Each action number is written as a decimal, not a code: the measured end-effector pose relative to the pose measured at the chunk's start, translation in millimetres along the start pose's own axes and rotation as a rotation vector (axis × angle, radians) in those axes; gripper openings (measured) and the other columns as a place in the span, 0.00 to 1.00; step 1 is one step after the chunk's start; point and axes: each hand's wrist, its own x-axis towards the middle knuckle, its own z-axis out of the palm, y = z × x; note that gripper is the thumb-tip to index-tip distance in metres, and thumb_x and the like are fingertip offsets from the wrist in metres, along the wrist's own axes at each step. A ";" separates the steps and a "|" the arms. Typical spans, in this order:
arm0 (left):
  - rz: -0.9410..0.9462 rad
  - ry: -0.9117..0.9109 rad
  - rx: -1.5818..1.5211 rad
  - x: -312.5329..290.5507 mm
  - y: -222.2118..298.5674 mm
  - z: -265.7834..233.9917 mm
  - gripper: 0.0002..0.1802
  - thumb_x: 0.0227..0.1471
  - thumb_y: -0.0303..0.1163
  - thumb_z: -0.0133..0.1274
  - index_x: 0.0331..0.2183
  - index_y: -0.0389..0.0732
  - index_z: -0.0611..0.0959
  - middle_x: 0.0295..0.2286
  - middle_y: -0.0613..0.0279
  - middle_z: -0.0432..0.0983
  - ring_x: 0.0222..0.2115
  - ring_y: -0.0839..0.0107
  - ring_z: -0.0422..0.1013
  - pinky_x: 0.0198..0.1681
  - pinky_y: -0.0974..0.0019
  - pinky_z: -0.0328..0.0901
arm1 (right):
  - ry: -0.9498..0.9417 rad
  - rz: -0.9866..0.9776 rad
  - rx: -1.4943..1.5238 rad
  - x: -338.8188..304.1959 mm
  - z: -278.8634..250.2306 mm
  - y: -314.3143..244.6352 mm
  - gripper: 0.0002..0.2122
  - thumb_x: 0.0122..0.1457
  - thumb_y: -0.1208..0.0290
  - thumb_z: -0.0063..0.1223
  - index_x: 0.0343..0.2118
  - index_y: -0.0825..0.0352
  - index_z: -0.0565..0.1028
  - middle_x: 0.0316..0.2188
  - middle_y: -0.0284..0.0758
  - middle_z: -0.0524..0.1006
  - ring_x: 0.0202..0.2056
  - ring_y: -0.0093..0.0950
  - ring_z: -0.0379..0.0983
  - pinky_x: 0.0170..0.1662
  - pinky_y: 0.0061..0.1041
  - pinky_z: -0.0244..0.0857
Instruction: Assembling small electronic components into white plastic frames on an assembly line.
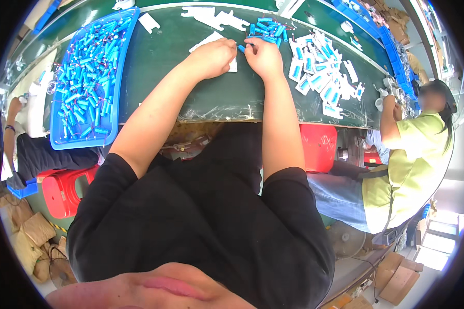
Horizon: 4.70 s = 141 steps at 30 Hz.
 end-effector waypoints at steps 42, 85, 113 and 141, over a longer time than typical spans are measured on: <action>-0.747 -0.510 -0.049 -334.0 -43.3 174.7 0.15 0.57 0.32 0.52 0.39 0.37 0.90 0.39 0.39 0.85 0.41 0.47 0.83 0.46 0.46 0.76 | -0.158 -0.394 0.492 -13.8 -14.8 -28.9 0.16 0.51 0.81 0.71 0.44 0.64 0.87 0.46 0.24 0.79 0.26 0.12 0.65 0.30 0.16 0.62; -0.344 0.147 0.090 -11.4 16.8 -2.0 0.06 0.47 0.28 0.58 0.28 0.39 0.88 0.36 0.56 0.84 0.44 0.55 0.79 0.49 0.51 0.76 | 0.248 -0.052 -0.244 -6.1 -35.4 27.3 0.15 0.56 0.61 0.69 0.43 0.64 0.88 0.28 0.37 0.85 0.38 0.40 0.82 0.48 0.40 0.75; -0.283 -0.109 0.140 -2.6 12.0 -11.4 0.06 0.47 0.23 0.63 0.31 0.38 0.88 0.37 0.54 0.81 0.43 0.51 0.79 0.46 0.50 0.77 | 0.165 0.097 0.196 0.5 -22.0 36.7 0.16 0.64 0.63 0.70 0.47 0.69 0.81 0.25 0.30 0.82 0.25 0.18 0.74 0.31 0.22 0.69; -0.295 -0.037 0.122 -0.8 14.3 -20.0 0.05 0.43 0.24 0.65 0.28 0.35 0.87 0.36 0.54 0.82 0.42 0.51 0.81 0.44 0.51 0.77 | -0.246 -0.302 0.199 -13.4 -27.4 2.8 0.21 0.49 0.68 0.78 0.48 0.62 0.86 0.38 0.25 0.79 0.28 0.18 0.62 0.32 0.20 0.61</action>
